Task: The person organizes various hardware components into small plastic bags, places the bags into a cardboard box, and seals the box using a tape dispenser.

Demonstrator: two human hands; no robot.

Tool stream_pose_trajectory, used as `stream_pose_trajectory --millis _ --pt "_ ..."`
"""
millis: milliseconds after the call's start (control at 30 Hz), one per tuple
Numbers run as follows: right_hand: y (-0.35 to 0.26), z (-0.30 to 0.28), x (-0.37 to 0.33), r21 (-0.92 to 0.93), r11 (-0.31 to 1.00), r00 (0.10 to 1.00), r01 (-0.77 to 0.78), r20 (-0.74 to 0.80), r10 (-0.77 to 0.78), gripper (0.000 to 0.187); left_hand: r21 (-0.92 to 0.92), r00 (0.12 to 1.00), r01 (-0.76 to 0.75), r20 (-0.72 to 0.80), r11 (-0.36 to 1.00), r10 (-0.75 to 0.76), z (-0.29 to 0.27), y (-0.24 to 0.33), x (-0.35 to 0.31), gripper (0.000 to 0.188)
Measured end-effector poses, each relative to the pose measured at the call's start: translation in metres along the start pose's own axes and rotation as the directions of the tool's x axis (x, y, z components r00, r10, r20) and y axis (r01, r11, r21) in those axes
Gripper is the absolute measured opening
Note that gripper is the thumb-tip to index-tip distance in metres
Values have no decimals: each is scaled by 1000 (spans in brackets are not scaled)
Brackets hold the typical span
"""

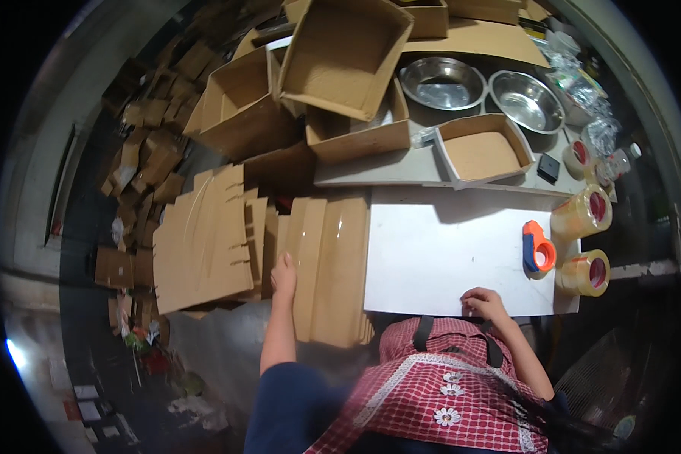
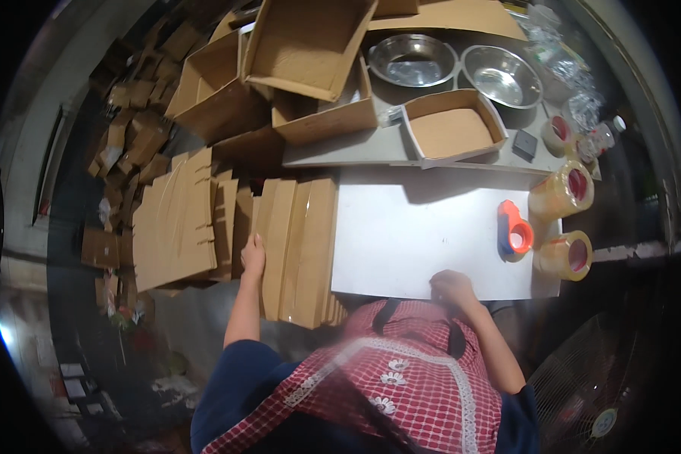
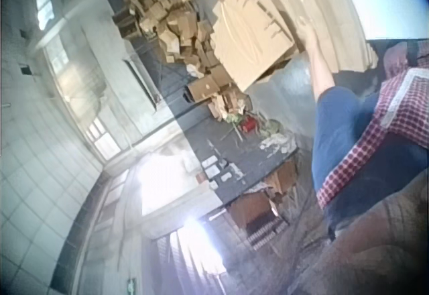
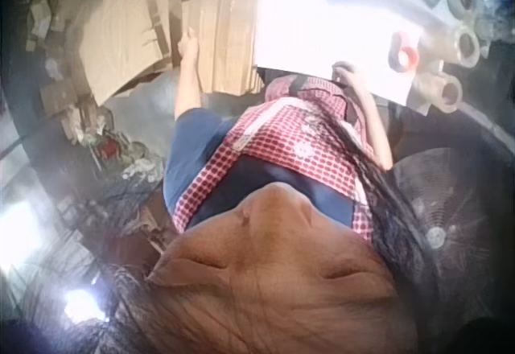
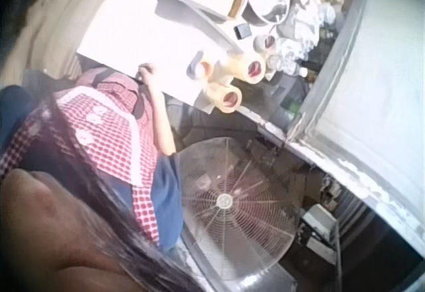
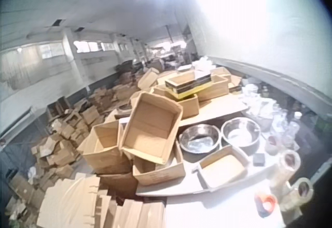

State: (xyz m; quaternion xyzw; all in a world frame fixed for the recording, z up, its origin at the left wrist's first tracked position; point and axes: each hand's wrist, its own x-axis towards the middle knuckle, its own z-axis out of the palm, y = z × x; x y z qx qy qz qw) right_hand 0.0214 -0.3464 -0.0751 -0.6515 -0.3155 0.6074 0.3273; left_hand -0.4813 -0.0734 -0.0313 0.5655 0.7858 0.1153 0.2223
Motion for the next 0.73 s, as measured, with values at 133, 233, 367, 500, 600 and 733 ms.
stream_pose_trajectory --millis 133,233,367,500,600,733 --pt "-30 21 -22 100 992 992 -75 112 64 24 80 993 -109 -43 991 113 17 -15 -25 59" --pt "18 17 7 -181 976 991 119 -36 -128 28 128 990 -139 30 982 137 10 -35 -13 62" --pt "11 -15 -19 50 996 962 77 -267 -61 40 289 924 -380 85 878 372 19 29 -40 67" --pt "27 -33 -36 -79 988 820 132 -551 -154 43 516 903 -430 226 741 367 64 48 -52 75" --pt "61 -35 -58 -43 991 642 127 -758 -115 47 563 814 -580 404 589 417 55 136 -146 71" --pt "94 -33 -101 174 976 505 131 -859 86 55 663 725 -672 495 331 480 140 146 -128 80"
